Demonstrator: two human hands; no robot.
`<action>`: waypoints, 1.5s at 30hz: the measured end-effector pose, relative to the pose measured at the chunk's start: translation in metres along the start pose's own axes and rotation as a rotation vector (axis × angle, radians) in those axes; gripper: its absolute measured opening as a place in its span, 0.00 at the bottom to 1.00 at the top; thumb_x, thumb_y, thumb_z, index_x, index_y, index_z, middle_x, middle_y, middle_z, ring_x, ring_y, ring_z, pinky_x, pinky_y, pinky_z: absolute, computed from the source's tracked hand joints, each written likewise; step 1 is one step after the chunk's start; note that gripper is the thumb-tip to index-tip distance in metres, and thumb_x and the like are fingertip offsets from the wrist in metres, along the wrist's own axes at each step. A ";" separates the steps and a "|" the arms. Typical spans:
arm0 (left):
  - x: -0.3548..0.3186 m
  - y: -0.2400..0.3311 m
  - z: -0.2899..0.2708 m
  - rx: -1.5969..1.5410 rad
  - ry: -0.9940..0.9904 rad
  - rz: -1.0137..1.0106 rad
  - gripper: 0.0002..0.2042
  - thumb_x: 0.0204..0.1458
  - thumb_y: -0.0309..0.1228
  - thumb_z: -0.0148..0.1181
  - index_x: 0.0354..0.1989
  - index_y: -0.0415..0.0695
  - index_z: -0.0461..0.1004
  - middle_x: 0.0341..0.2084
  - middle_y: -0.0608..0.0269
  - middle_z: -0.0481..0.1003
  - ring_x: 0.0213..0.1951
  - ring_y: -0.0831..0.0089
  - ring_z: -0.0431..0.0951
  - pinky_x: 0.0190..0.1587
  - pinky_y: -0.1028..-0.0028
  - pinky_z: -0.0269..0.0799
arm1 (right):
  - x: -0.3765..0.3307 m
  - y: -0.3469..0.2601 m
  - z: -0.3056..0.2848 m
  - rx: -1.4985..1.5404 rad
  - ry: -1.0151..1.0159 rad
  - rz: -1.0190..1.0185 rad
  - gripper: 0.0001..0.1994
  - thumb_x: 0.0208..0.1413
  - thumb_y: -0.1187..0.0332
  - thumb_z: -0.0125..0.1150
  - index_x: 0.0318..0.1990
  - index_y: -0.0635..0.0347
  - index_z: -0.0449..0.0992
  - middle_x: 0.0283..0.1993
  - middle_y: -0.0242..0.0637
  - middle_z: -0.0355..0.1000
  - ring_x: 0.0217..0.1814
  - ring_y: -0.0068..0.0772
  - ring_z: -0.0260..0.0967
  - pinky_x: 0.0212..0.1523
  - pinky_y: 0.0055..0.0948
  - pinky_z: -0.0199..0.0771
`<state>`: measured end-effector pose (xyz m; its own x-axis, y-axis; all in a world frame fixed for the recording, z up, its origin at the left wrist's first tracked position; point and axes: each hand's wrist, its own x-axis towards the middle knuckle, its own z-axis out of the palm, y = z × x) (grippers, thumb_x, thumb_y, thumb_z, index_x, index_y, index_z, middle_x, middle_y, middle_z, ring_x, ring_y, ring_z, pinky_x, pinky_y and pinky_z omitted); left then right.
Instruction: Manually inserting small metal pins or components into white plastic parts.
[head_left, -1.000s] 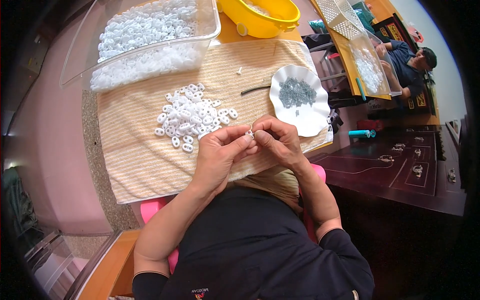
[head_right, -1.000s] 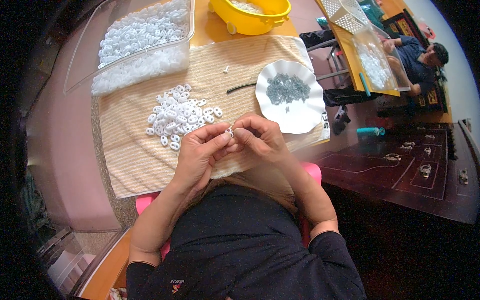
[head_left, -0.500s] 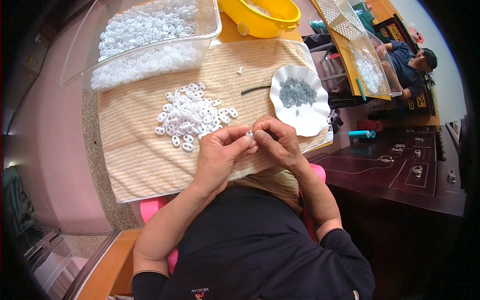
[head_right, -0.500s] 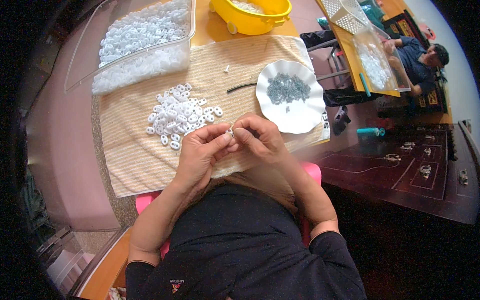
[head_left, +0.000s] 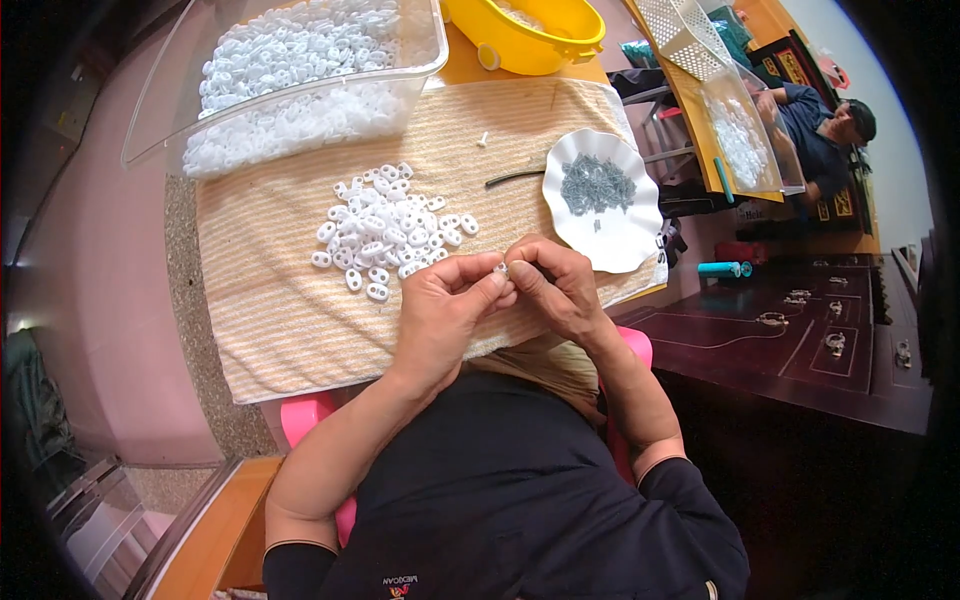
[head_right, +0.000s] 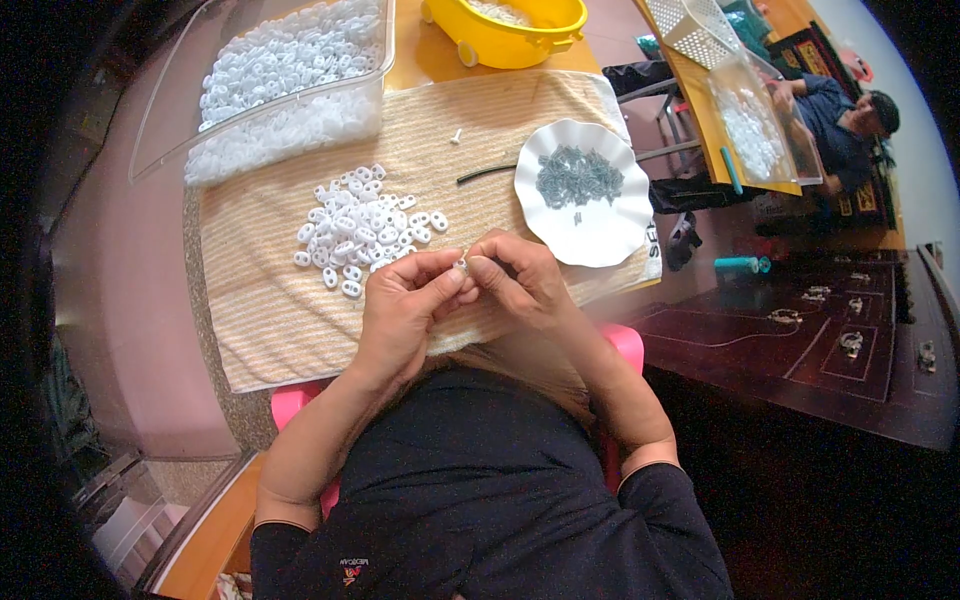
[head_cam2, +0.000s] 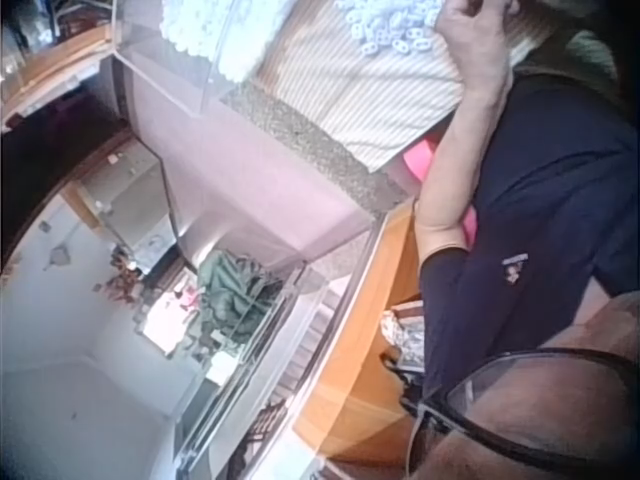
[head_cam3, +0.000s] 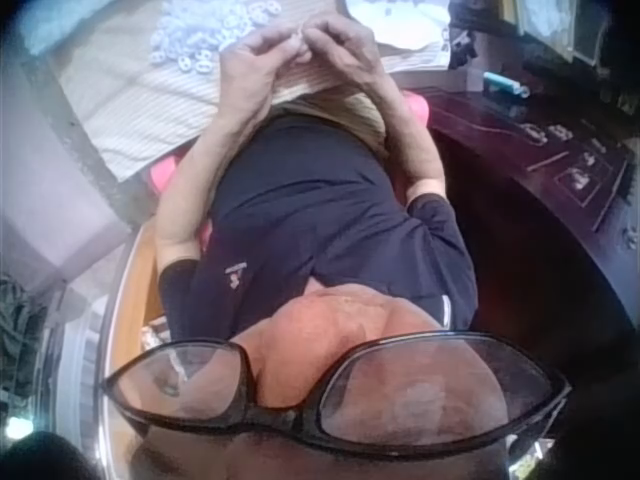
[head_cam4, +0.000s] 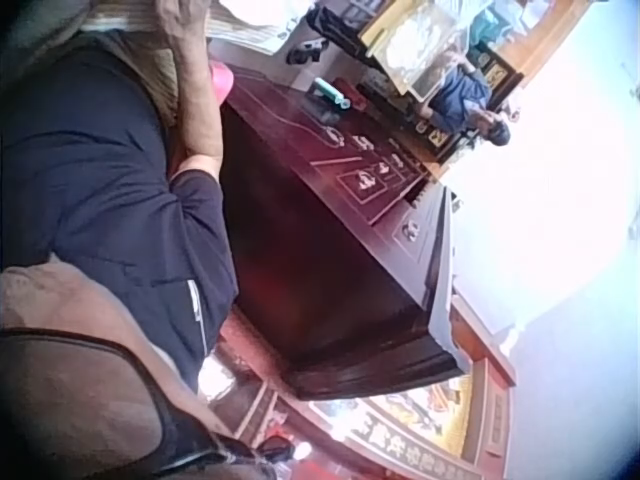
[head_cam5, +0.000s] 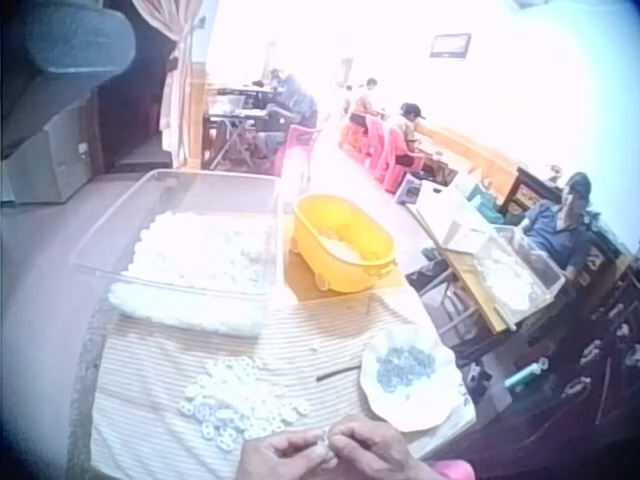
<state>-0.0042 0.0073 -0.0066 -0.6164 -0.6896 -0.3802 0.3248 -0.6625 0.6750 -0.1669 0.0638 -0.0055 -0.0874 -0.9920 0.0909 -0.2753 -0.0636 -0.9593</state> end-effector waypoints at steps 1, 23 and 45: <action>0.000 0.000 0.000 0.031 0.000 0.017 0.09 0.53 0.20 0.58 0.42 0.32 0.73 0.33 0.56 0.77 0.33 0.74 0.79 0.39 0.77 0.79 | 0.000 -0.001 0.000 0.000 0.000 0.000 0.05 0.60 0.75 0.54 0.36 0.67 0.73 0.32 0.33 0.71 0.32 0.18 0.70 0.34 0.18 0.70; 0.001 0.002 0.000 -0.042 -0.019 -0.009 0.09 0.54 0.20 0.57 0.43 0.33 0.73 0.33 0.56 0.77 0.33 0.74 0.79 0.40 0.77 0.78 | -0.001 -0.002 -0.006 0.389 -0.002 0.226 0.06 0.57 0.75 0.58 0.40 0.69 0.75 0.40 0.34 0.73 0.41 0.20 0.69 0.42 0.19 0.69; -0.001 0.003 0.000 -0.067 -0.033 -0.029 0.09 0.54 0.20 0.57 0.43 0.32 0.73 0.33 0.56 0.77 0.33 0.74 0.79 0.39 0.78 0.78 | -0.003 0.006 -0.007 0.193 0.001 0.052 0.04 0.57 0.75 0.58 0.38 0.68 0.75 0.35 0.31 0.74 0.36 0.17 0.70 0.38 0.18 0.71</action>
<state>-0.0024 0.0062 -0.0036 -0.6495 -0.6602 -0.3773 0.3529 -0.7012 0.6194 -0.1747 0.0674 -0.0100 -0.0975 -0.9945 0.0395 -0.0821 -0.0315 -0.9961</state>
